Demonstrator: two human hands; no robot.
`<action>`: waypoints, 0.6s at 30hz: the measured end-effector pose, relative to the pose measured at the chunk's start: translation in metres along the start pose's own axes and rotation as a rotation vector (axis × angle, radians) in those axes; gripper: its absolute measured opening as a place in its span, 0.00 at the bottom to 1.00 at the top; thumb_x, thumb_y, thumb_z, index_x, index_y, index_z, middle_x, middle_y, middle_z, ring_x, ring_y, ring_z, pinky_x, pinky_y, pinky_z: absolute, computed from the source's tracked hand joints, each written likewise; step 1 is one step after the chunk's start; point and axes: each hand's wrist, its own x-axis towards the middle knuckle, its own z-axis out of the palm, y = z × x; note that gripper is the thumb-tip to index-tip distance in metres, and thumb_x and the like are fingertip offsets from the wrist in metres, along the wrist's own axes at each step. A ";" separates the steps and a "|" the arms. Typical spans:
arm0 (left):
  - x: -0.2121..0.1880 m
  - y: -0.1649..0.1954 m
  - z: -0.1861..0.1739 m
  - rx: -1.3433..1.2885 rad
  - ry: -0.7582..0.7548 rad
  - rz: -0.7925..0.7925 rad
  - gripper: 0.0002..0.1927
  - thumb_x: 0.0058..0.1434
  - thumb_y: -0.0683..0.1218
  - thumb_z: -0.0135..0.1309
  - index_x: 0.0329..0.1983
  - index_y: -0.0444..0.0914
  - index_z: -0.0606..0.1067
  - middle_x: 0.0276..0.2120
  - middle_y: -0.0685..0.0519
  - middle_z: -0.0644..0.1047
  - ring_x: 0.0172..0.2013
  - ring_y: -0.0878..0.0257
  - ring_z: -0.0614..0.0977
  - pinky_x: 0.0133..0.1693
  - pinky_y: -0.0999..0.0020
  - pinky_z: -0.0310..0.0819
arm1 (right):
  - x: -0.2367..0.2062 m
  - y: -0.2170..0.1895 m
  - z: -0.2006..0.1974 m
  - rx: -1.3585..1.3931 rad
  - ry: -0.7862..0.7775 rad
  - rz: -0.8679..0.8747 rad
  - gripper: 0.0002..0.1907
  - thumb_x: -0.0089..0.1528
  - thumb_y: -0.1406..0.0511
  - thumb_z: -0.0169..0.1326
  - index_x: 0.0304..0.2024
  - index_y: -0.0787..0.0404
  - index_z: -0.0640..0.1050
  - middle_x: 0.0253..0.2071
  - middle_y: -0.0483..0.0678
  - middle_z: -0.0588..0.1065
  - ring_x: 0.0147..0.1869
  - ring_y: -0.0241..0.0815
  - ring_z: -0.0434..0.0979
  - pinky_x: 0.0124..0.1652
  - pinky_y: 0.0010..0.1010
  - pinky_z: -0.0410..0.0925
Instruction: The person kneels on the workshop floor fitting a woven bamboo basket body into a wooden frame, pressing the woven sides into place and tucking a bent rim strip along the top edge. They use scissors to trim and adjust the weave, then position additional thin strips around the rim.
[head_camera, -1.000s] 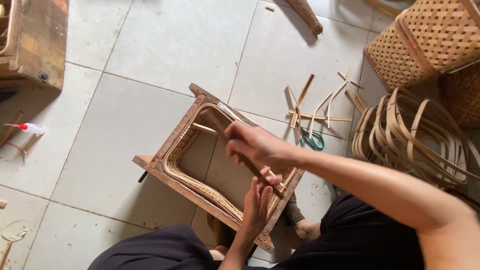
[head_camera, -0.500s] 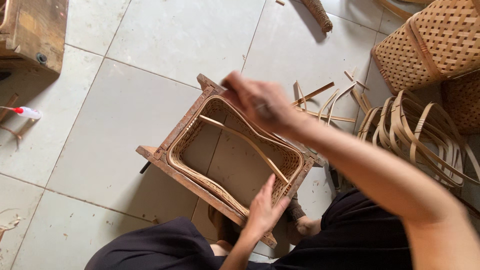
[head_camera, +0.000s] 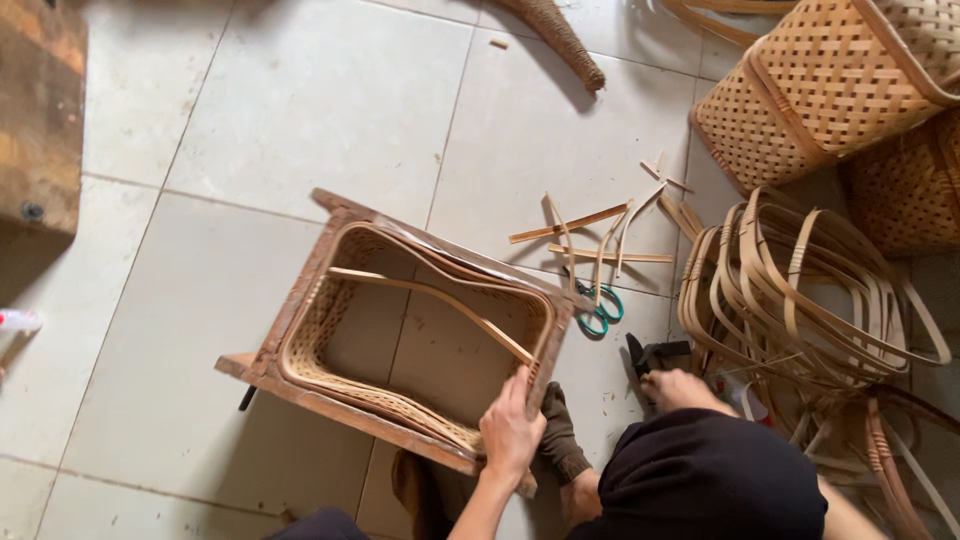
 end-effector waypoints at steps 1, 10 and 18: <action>0.012 0.004 -0.003 0.002 0.019 -0.010 0.37 0.48 0.40 0.60 0.65 0.39 0.69 0.54 0.46 0.78 0.44 0.43 0.83 0.47 0.51 0.79 | -0.007 -0.002 0.014 -0.002 -0.001 0.031 0.20 0.66 0.50 0.48 0.50 0.53 0.80 0.42 0.55 0.82 0.47 0.56 0.83 0.48 0.48 0.76; 0.125 0.011 -0.014 0.303 -0.283 0.015 0.44 0.61 0.62 0.59 0.71 0.35 0.57 0.61 0.42 0.71 0.49 0.42 0.81 0.48 0.49 0.79 | -0.011 -0.026 0.026 0.244 0.527 0.048 0.17 0.67 0.52 0.49 0.45 0.58 0.75 0.43 0.56 0.79 0.45 0.59 0.80 0.42 0.48 0.74; 0.094 -0.090 -0.161 0.846 -0.741 0.430 0.47 0.44 0.56 0.74 0.65 0.48 0.61 0.50 0.53 0.74 0.50 0.54 0.78 0.51 0.55 0.71 | -0.001 -0.019 0.052 0.436 0.555 0.132 0.25 0.60 0.52 0.59 0.51 0.62 0.73 0.48 0.58 0.79 0.51 0.60 0.79 0.45 0.49 0.73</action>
